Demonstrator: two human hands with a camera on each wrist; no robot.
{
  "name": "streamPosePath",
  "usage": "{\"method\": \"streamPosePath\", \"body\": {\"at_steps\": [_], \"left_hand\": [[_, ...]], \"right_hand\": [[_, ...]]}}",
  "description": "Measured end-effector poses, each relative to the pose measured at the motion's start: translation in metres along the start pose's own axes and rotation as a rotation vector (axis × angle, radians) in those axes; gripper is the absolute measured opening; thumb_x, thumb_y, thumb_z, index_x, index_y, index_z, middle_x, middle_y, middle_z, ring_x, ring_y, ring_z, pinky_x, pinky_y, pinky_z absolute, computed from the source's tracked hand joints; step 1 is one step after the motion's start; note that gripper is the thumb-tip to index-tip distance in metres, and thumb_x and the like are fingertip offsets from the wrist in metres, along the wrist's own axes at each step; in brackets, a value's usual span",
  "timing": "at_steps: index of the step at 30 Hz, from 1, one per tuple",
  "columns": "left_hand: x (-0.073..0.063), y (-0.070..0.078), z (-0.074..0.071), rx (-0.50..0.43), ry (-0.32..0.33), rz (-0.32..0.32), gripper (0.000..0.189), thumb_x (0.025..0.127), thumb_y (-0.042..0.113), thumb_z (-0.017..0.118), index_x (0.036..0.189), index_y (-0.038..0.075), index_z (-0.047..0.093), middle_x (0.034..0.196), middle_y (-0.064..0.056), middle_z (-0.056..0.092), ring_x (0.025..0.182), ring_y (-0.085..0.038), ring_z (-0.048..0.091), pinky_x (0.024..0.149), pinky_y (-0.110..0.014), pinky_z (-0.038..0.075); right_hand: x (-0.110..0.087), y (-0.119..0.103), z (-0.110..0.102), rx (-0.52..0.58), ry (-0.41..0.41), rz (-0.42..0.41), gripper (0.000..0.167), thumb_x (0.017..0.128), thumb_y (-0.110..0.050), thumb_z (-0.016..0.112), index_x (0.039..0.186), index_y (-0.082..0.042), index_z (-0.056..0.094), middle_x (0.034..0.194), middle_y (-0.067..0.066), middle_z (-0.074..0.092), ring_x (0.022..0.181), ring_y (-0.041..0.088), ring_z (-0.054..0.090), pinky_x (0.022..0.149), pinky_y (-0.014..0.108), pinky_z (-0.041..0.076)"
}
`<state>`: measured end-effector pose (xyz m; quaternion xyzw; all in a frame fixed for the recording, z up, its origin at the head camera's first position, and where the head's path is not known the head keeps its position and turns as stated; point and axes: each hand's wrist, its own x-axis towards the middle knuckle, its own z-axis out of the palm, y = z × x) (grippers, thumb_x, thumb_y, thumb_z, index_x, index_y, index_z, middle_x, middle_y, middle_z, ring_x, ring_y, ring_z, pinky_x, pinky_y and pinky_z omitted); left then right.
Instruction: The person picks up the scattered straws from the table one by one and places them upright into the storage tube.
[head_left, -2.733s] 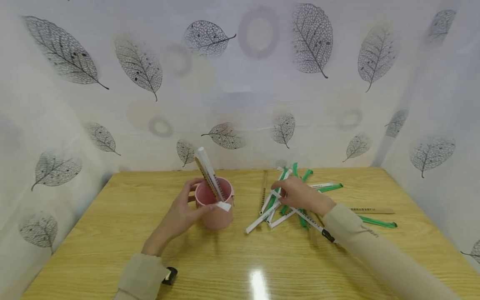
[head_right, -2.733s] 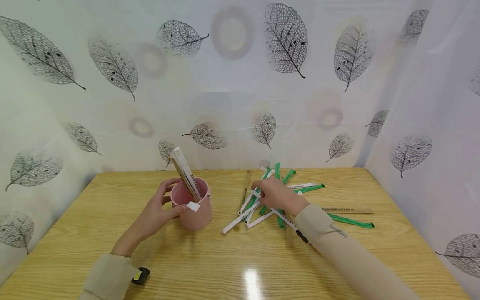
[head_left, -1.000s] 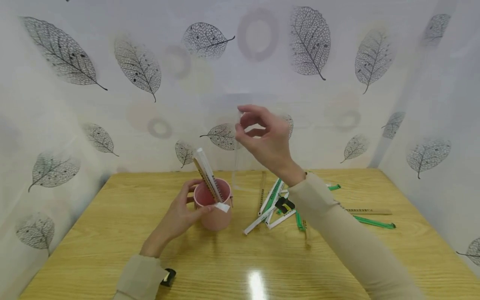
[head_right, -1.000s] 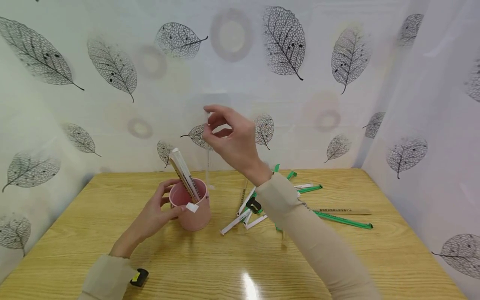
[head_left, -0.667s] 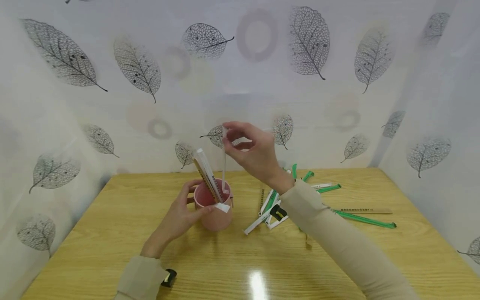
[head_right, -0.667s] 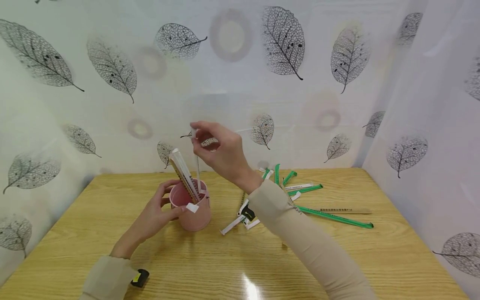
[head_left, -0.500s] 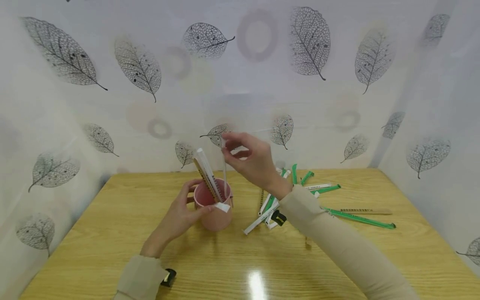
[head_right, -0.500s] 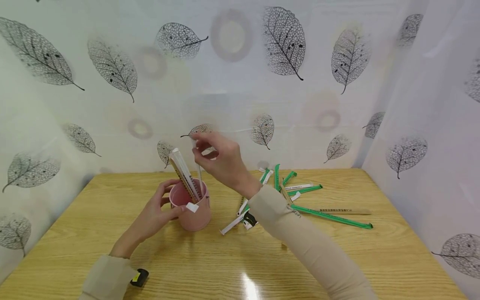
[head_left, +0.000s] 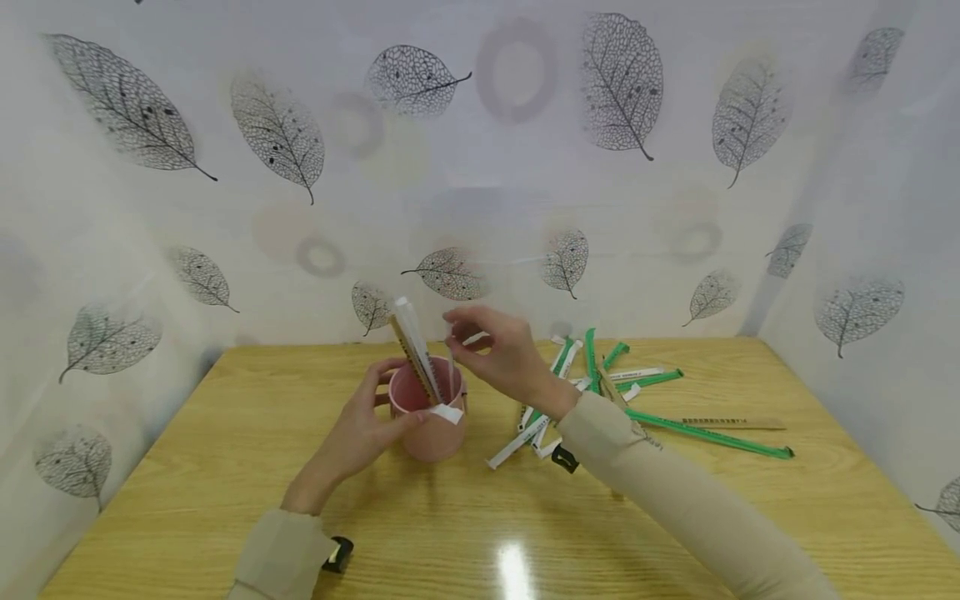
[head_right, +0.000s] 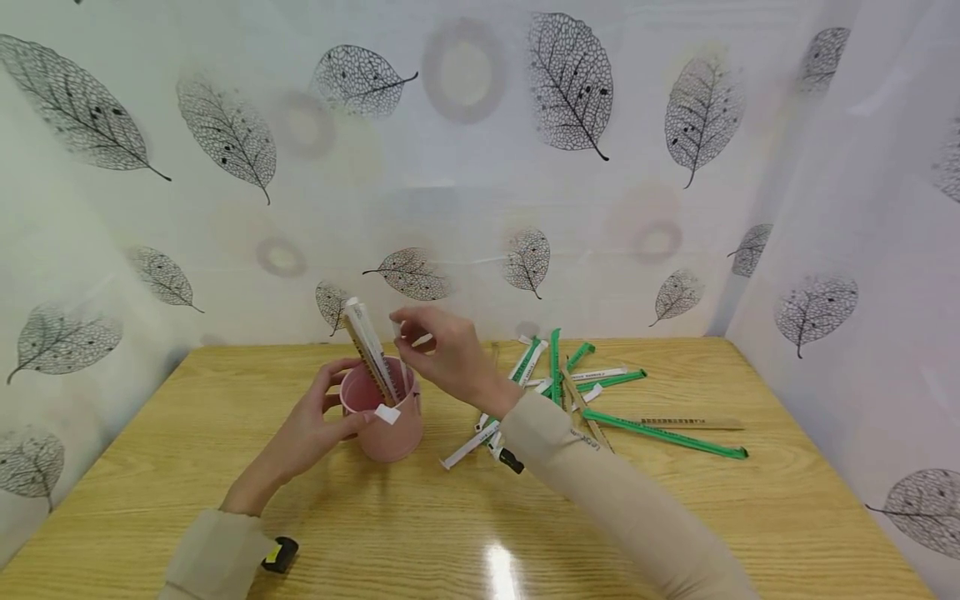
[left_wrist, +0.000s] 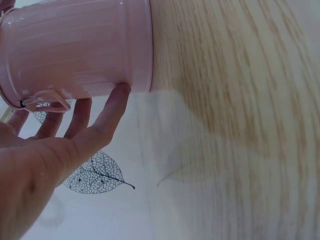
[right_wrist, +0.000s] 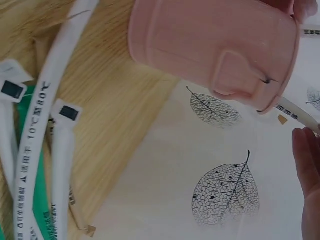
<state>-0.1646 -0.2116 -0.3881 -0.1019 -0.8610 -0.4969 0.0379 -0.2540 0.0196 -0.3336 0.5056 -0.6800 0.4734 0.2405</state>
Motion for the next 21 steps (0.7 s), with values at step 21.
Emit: {"method": "streamPosePath", "body": {"at_steps": [21], "left_hand": [[0.000,0.000,0.001,0.017,0.004,-0.015,0.074,0.090,0.032,0.079,0.151,0.025,0.037,0.147,-0.018,0.050,0.127,-0.044,0.058,0.103,-0.060,0.051]], "right_hand": [[-0.060,0.035,-0.113,-0.470,-0.314,0.555,0.026,0.094,-0.003,0.061,0.117,-0.002,0.072,0.085,0.010,0.075,0.072,0.017,0.069,0.063,0.032,0.055]]}}
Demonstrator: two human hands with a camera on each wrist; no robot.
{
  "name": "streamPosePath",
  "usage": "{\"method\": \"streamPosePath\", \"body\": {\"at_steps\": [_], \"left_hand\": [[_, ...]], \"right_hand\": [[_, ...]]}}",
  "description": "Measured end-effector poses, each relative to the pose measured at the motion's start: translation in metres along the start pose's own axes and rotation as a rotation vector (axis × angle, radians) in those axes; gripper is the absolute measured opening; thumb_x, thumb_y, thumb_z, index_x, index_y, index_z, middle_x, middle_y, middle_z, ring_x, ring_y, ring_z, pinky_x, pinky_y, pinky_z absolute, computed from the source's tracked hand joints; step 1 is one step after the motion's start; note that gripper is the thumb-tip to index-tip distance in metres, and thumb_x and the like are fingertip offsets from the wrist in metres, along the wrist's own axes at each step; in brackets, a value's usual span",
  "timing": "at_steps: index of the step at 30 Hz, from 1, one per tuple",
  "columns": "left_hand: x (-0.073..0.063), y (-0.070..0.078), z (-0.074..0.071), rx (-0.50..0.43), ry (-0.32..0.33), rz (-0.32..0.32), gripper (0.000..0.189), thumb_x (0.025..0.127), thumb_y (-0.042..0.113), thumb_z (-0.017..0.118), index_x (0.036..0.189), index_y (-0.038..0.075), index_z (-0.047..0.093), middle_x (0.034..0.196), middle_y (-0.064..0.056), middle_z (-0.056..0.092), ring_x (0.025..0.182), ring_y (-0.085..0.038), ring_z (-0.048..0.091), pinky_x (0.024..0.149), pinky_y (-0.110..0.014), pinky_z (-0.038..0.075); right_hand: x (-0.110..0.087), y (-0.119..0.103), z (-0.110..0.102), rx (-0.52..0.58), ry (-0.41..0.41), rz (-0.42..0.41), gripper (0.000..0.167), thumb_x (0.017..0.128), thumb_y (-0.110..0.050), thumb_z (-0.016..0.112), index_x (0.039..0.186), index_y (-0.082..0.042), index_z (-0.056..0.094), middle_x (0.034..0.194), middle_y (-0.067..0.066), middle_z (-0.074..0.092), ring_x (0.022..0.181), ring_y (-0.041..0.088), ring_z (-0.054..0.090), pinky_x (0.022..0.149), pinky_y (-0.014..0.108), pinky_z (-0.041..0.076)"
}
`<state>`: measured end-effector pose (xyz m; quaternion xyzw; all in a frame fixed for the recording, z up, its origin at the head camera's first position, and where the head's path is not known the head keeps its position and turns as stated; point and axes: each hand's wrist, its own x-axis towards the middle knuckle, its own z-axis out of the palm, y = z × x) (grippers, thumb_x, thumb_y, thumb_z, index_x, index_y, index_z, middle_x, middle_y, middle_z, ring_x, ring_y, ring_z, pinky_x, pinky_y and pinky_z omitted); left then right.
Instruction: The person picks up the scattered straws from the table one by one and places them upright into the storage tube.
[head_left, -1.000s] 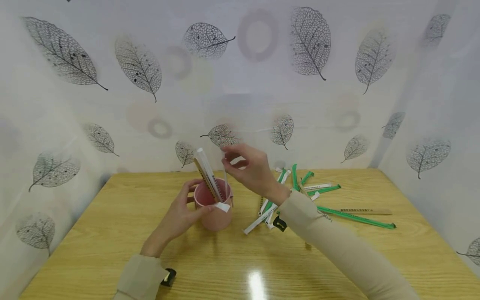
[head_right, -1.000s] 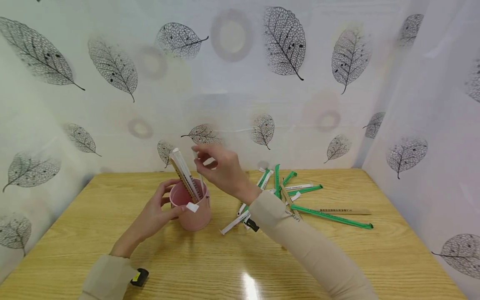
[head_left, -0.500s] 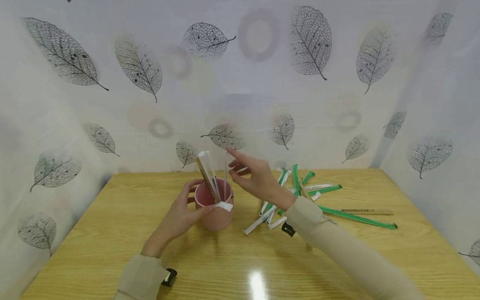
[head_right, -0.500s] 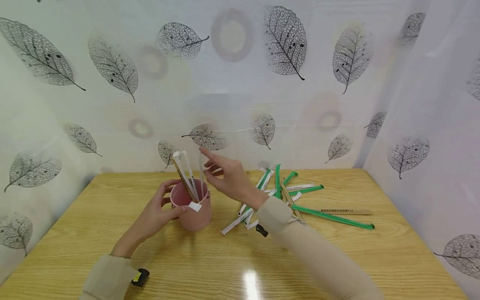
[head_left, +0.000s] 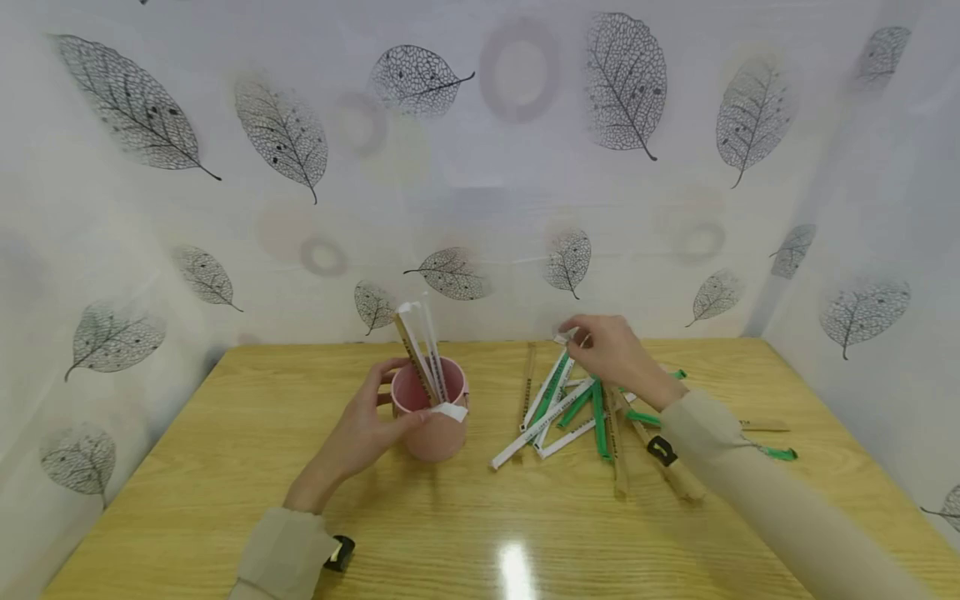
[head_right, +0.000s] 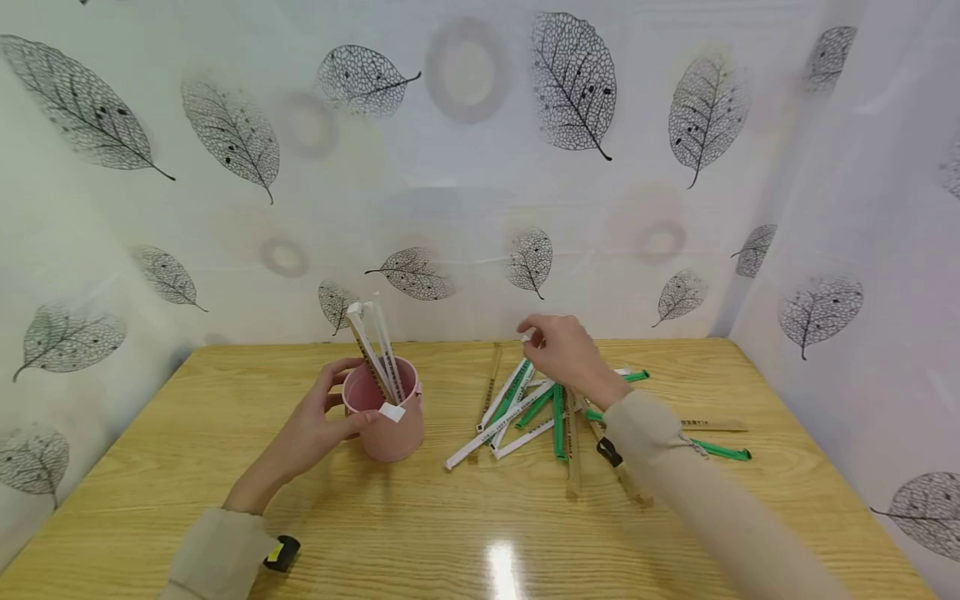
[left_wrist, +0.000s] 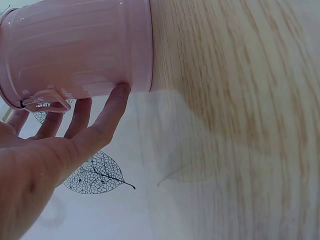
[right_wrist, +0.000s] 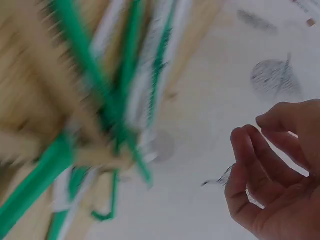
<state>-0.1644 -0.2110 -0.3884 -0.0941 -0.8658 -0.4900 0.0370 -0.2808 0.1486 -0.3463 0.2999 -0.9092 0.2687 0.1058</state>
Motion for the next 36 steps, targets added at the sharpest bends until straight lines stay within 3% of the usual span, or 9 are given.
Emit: {"method": "streamPosePath", "body": {"at_steps": [2,7,13,19,23,29,36], "left_hand": [[0.000,0.000,0.000,-0.001,-0.001,0.003,0.074,0.090,0.032,0.078,0.151,0.024,0.037,0.146,-0.018,0.050,0.127,-0.044,0.058,0.103,-0.060,0.051],[0.000,-0.001,-0.001,0.005,-0.006,0.003,0.075,0.090,0.033,0.078,0.151,0.024,0.036,0.147,-0.018,0.049,0.127,-0.044,0.057,0.103,-0.061,0.050],[0.000,-0.001,-0.001,0.008,-0.006,0.004,0.075,0.090,0.034,0.078,0.152,0.026,0.036,0.147,-0.017,0.049,0.128,-0.043,0.057,0.103,-0.061,0.050],[-0.001,-0.002,0.000,0.004,-0.014,-0.007,0.074,0.090,0.034,0.078,0.151,0.026,0.036,0.148,-0.017,0.048,0.128,-0.043,0.056,0.102,-0.057,0.052],[-0.001,-0.002,0.000,-0.001,-0.012,-0.012,0.074,0.091,0.034,0.078,0.151,0.026,0.036,0.149,-0.017,0.048,0.128,-0.043,0.056,0.101,-0.056,0.053],[-0.001,0.001,0.000,0.001,-0.014,-0.010,0.074,0.091,0.034,0.077,0.152,0.027,0.036,0.150,-0.017,0.047,0.129,-0.043,0.056,0.102,-0.057,0.053],[-0.002,0.003,-0.001,0.006,-0.016,-0.006,0.074,0.092,0.033,0.076,0.153,0.023,0.035,0.149,-0.019,0.047,0.129,-0.044,0.056,0.101,-0.057,0.053]], "right_hand": [[-0.008,0.015,-0.004,-0.041,-0.058,0.076,0.026,0.094,-0.005,0.061,0.117,0.000,0.072,0.086,0.011,0.074,0.070,0.017,0.067,0.062,0.032,0.054],[-0.025,0.041,-0.008,-0.074,-0.148,0.152,0.027,0.095,-0.008,0.061,0.117,0.004,0.070,0.084,0.010,0.074,0.064,0.012,0.063,0.060,0.032,0.053],[-0.038,0.051,-0.008,-0.064,-0.236,0.162,0.027,0.096,-0.012,0.065,0.117,0.006,0.068,0.076,0.005,0.071,0.057,0.009,0.058,0.055,0.028,0.049],[-0.048,0.056,0.000,-0.023,-0.292,0.230,0.035,0.097,-0.010,0.063,0.129,0.006,0.061,0.080,0.004,0.073,0.056,0.009,0.063,0.051,0.028,0.050],[-0.050,0.058,0.004,-0.004,-0.250,0.240,0.039,0.096,-0.007,0.063,0.132,0.005,0.059,0.083,0.009,0.075,0.056,0.010,0.064,0.050,0.028,0.051],[-0.046,0.058,0.004,0.028,-0.111,0.227,0.038,0.096,-0.007,0.063,0.132,0.005,0.058,0.088,0.016,0.075,0.050,0.011,0.062,0.047,0.027,0.049],[-0.037,0.049,-0.012,0.017,0.072,0.146,0.038,0.096,-0.009,0.067,0.133,0.003,0.063,0.091,0.021,0.077,0.064,0.021,0.073,0.051,0.030,0.058]]}}
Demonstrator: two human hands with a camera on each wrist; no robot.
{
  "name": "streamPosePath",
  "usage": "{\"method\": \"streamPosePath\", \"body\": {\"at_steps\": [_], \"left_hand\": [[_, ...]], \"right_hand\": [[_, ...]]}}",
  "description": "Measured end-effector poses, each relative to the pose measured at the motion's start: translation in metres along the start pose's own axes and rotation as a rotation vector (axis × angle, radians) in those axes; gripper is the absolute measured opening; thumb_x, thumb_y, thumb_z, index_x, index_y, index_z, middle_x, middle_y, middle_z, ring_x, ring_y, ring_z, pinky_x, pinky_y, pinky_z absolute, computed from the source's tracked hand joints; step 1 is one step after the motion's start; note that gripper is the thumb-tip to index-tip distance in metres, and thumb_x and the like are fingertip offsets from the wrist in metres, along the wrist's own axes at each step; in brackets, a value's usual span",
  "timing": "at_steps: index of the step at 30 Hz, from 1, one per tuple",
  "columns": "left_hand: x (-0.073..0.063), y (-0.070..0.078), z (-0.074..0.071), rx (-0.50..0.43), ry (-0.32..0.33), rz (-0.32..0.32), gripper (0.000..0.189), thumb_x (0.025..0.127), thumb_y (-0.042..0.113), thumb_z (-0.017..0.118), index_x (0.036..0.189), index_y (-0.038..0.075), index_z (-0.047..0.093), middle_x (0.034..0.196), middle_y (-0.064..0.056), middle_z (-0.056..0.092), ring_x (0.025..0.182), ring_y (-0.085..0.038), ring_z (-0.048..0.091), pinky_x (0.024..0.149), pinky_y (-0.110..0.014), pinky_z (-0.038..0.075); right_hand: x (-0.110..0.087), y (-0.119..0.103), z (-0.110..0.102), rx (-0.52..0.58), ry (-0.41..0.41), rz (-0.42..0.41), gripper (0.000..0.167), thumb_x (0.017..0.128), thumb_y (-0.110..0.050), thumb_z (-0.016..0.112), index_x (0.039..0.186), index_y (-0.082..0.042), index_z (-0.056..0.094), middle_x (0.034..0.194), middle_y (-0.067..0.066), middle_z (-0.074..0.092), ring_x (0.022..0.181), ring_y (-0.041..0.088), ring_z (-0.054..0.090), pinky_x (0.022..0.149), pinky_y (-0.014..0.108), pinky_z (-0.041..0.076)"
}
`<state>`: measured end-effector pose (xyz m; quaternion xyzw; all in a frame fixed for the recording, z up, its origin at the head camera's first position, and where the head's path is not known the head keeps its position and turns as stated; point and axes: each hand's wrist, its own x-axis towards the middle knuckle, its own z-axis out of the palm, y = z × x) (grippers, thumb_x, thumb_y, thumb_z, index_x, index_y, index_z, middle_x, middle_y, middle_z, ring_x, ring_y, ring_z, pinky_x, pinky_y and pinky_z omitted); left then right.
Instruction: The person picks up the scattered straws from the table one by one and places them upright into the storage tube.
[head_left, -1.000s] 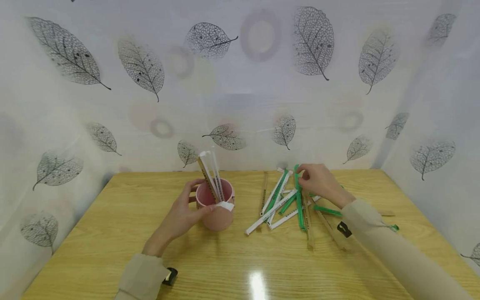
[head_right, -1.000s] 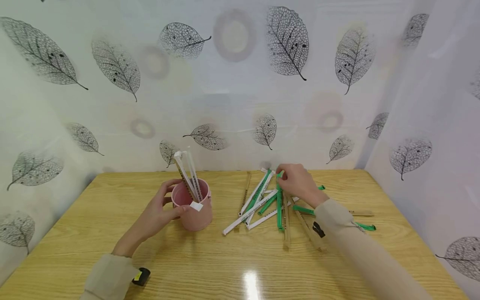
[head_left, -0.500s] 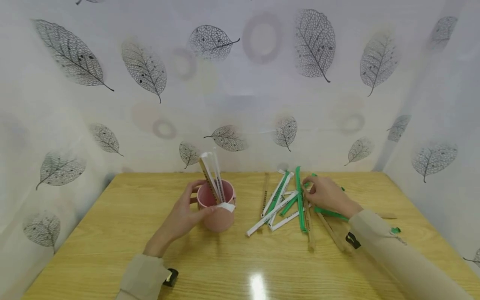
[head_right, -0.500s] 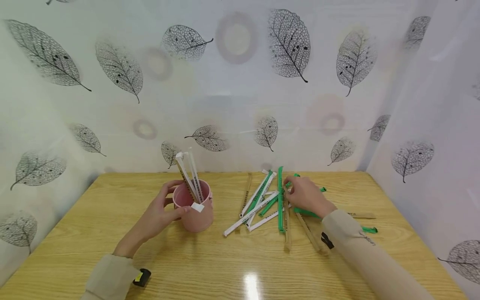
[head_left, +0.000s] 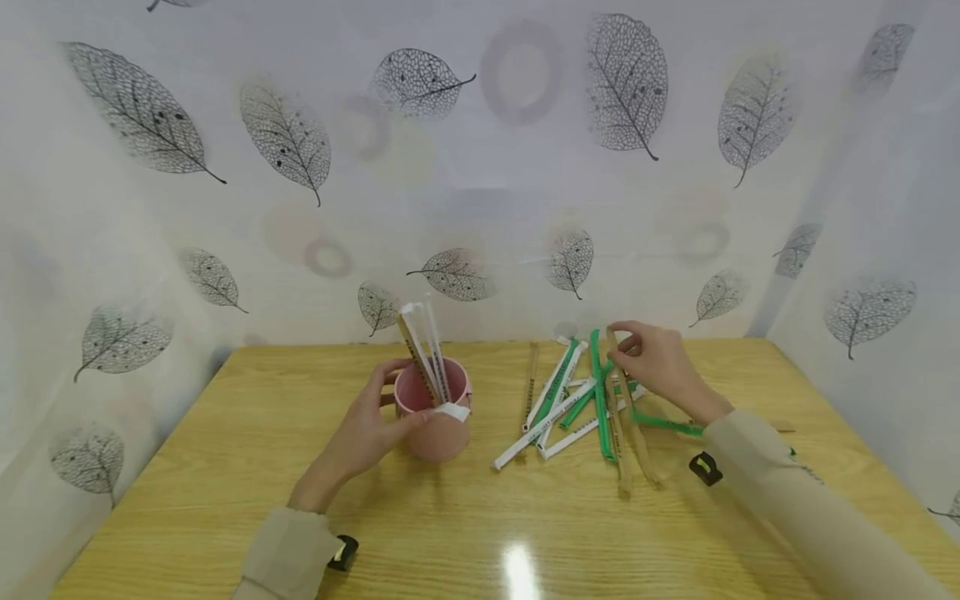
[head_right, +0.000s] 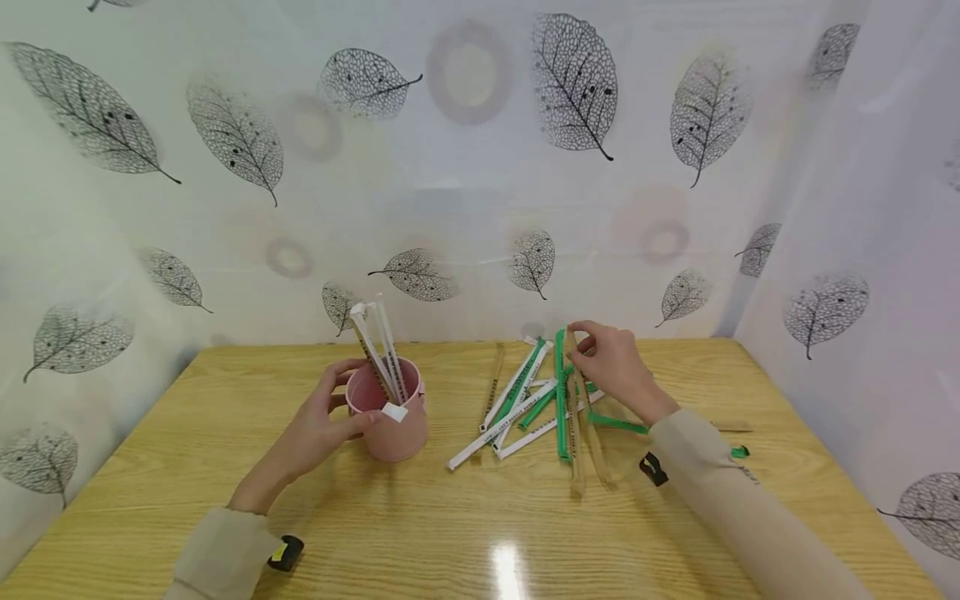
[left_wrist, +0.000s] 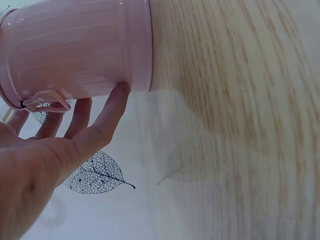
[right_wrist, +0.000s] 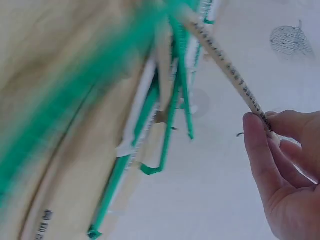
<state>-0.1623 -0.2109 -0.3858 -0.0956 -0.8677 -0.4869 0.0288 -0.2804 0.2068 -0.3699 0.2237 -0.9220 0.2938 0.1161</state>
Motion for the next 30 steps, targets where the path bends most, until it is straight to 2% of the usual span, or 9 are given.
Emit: {"method": "streamPosePath", "body": {"at_steps": [4,8,11,15,17,23,27,30], "left_hand": [[0.000,-0.001,0.000,0.001,0.014,0.000,0.074,0.091,0.032,0.078,0.152,0.024,0.036,0.149,-0.018,0.048,0.127,-0.044,0.057,0.101,-0.058,0.053],[0.001,-0.002,0.000,0.005,0.019,0.001,0.075,0.090,0.033,0.079,0.151,0.025,0.037,0.148,-0.018,0.049,0.127,-0.043,0.058,0.102,-0.059,0.052],[0.001,-0.003,0.001,0.005,0.009,0.003,0.075,0.090,0.033,0.078,0.151,0.025,0.036,0.149,-0.018,0.049,0.128,-0.043,0.057,0.103,-0.058,0.052],[0.001,-0.003,0.001,0.001,0.013,0.004,0.073,0.090,0.034,0.078,0.151,0.025,0.037,0.148,-0.018,0.049,0.127,-0.043,0.057,0.101,-0.058,0.053],[0.000,-0.002,0.001,0.000,0.013,0.002,0.073,0.090,0.034,0.078,0.151,0.025,0.037,0.148,-0.017,0.049,0.127,-0.043,0.057,0.101,-0.058,0.053],[0.000,-0.002,0.001,-0.009,0.015,-0.003,0.074,0.090,0.033,0.079,0.151,0.025,0.037,0.148,-0.017,0.049,0.127,-0.043,0.058,0.100,-0.056,0.053],[0.001,-0.002,0.001,-0.012,0.012,0.001,0.074,0.090,0.032,0.079,0.151,0.024,0.037,0.147,-0.017,0.049,0.127,-0.043,0.058,0.099,-0.055,0.054],[0.002,-0.003,0.001,-0.010,0.007,0.003,0.074,0.090,0.033,0.078,0.151,0.024,0.037,0.148,-0.017,0.049,0.127,-0.043,0.057,0.100,-0.055,0.054]], "right_hand": [[0.007,-0.011,-0.009,0.009,0.113,-0.058,0.040,0.093,-0.008,0.074,0.131,0.000,0.065,0.093,0.020,0.077,0.073,0.029,0.076,0.057,0.031,0.061],[0.014,-0.027,-0.015,0.092,0.215,-0.118,0.043,0.088,-0.003,0.078,0.129,-0.004,0.066,0.092,0.019,0.077,0.076,0.033,0.076,0.057,0.021,0.059],[0.018,-0.042,-0.021,0.160,0.254,-0.144,0.041,0.087,-0.001,0.078,0.127,-0.006,0.067,0.091,0.018,0.077,0.075,0.023,0.076,0.056,0.016,0.057],[0.025,-0.063,-0.027,0.223,0.280,-0.195,0.039,0.088,-0.002,0.079,0.124,-0.006,0.067,0.090,0.015,0.076,0.074,0.002,0.071,0.058,0.017,0.058],[0.030,-0.074,-0.028,0.258,0.296,-0.228,0.038,0.087,-0.002,0.079,0.124,-0.006,0.067,0.089,0.014,0.076,0.073,-0.004,0.068,0.059,0.018,0.059],[0.043,-0.103,-0.027,0.385,0.352,-0.335,0.038,0.086,0.002,0.079,0.121,-0.004,0.069,0.087,0.014,0.074,0.072,0.001,0.070,0.063,0.021,0.060],[0.049,-0.114,-0.022,0.454,0.388,-0.414,0.039,0.083,0.007,0.079,0.120,-0.001,0.069,0.086,0.015,0.074,0.070,0.002,0.071,0.066,0.020,0.061],[0.051,-0.120,-0.019,0.486,0.411,-0.475,0.038,0.083,0.010,0.078,0.118,0.001,0.068,0.087,0.017,0.075,0.075,-0.001,0.071,0.068,0.019,0.061]]}}
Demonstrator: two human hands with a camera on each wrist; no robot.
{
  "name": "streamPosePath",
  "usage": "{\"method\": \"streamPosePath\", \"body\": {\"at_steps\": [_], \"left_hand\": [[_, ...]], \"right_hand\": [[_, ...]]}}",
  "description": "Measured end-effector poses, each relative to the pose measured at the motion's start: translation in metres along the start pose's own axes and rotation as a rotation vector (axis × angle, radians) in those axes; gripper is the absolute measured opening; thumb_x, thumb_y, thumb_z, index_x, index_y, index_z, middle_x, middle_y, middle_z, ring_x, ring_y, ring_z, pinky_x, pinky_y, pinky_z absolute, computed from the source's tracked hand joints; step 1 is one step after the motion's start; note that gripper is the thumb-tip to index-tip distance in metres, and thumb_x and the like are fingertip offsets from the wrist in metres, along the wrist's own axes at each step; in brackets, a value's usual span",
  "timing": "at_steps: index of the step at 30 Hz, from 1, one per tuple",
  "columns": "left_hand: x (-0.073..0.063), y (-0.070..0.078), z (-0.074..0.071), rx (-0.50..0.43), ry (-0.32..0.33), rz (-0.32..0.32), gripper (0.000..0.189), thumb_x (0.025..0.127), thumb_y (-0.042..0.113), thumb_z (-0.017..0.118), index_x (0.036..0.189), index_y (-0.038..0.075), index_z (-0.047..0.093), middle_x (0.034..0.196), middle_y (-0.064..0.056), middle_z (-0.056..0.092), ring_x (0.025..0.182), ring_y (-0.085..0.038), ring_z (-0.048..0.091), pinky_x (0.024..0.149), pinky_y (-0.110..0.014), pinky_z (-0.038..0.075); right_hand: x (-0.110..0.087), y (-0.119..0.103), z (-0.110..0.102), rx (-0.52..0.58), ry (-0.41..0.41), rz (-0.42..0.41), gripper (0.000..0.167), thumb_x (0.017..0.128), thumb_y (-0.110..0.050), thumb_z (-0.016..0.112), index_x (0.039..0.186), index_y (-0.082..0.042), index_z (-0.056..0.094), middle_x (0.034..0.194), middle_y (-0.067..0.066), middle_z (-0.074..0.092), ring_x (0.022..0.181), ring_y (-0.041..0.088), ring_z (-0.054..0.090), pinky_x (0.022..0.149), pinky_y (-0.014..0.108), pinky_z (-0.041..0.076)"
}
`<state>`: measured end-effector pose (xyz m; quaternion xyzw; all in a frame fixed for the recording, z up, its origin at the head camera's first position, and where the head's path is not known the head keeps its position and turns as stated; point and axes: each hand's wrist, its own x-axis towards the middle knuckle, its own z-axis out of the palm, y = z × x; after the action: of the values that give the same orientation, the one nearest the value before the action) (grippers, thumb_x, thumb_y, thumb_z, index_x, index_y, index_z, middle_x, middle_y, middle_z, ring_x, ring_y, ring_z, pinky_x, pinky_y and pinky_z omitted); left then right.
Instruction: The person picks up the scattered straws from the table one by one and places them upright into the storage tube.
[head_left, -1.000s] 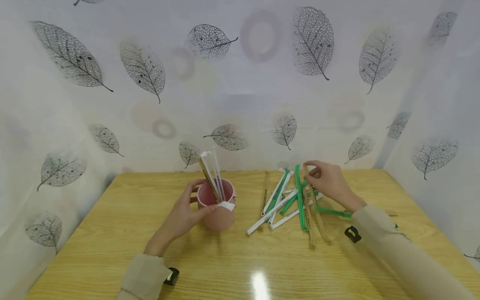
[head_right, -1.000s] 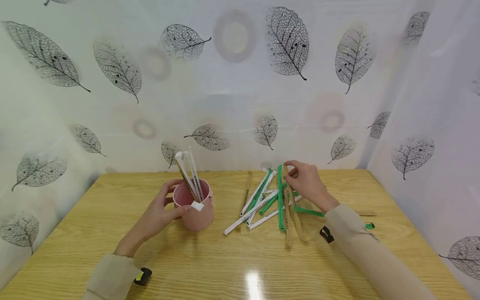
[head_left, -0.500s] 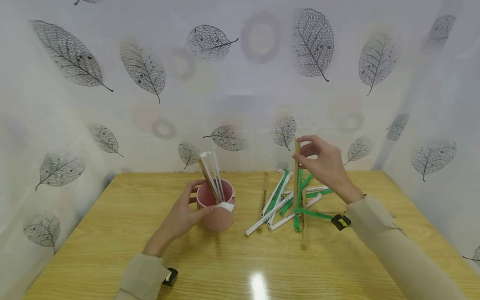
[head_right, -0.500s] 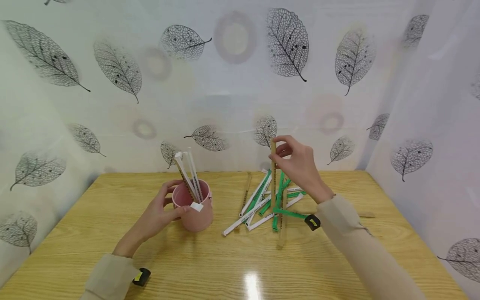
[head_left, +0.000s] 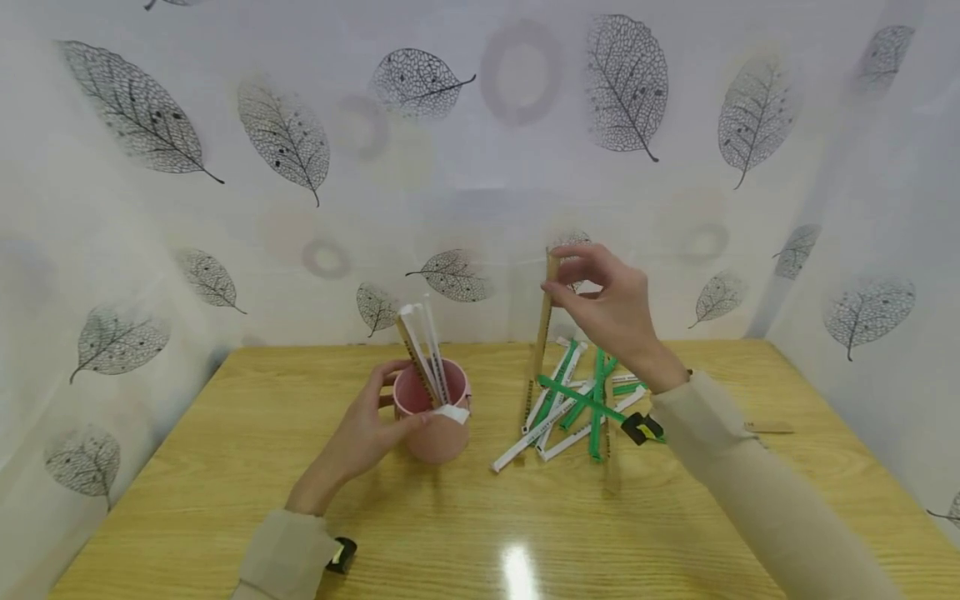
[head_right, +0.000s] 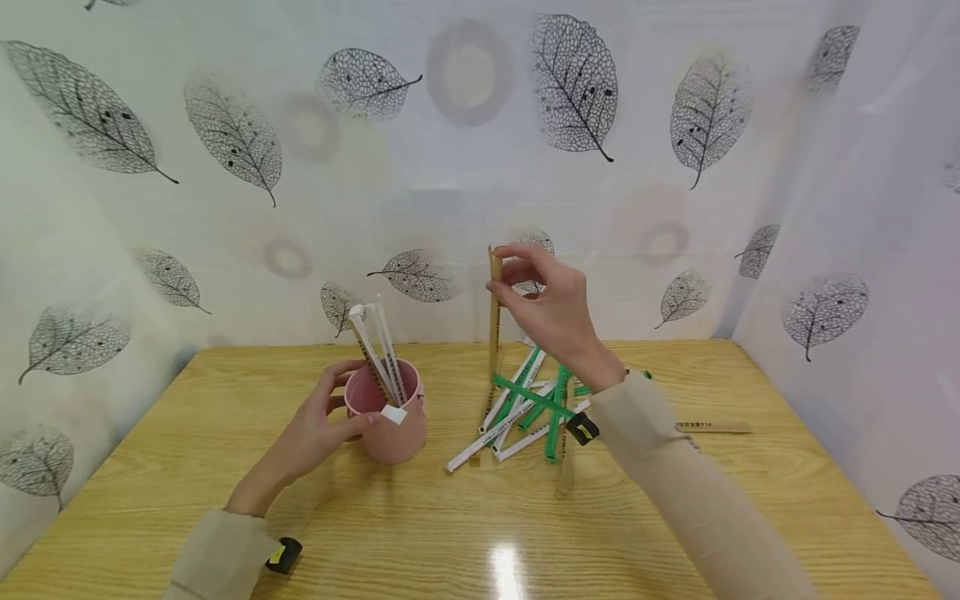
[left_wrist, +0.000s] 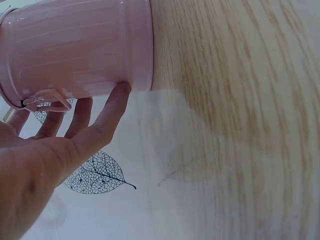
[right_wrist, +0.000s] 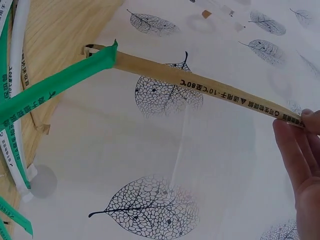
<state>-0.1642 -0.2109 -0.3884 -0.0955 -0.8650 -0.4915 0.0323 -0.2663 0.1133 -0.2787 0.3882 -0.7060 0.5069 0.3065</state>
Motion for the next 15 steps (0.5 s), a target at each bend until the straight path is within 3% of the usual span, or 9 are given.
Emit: {"method": "streamPosePath", "body": {"at_steps": [8,15], "left_hand": [[-0.0008,0.0005,0.0005,-0.006,-0.002,-0.003,0.075,0.090,0.033,0.079,0.151,0.024,0.037,0.147,-0.017,0.049,0.127,-0.043,0.057,0.101,-0.056,0.053],[-0.0014,-0.0003,-0.0001,0.004,0.002,-0.002,0.074,0.090,0.034,0.078,0.151,0.025,0.037,0.148,-0.017,0.049,0.127,-0.043,0.057,0.101,-0.057,0.053]], "right_hand": [[-0.0009,-0.0038,0.0030,0.076,-0.004,-0.147,0.033,0.078,0.021,0.075,0.106,0.011,0.060,0.093,0.021,0.068,0.091,0.001,0.071,0.075,0.022,0.062],[-0.0062,-0.0047,-0.0044,0.048,0.015,-0.187,0.035,0.076,0.025,0.073,0.105,0.011,0.061,0.093,0.021,0.069,0.092,0.000,0.071,0.075,0.019,0.061]]}}
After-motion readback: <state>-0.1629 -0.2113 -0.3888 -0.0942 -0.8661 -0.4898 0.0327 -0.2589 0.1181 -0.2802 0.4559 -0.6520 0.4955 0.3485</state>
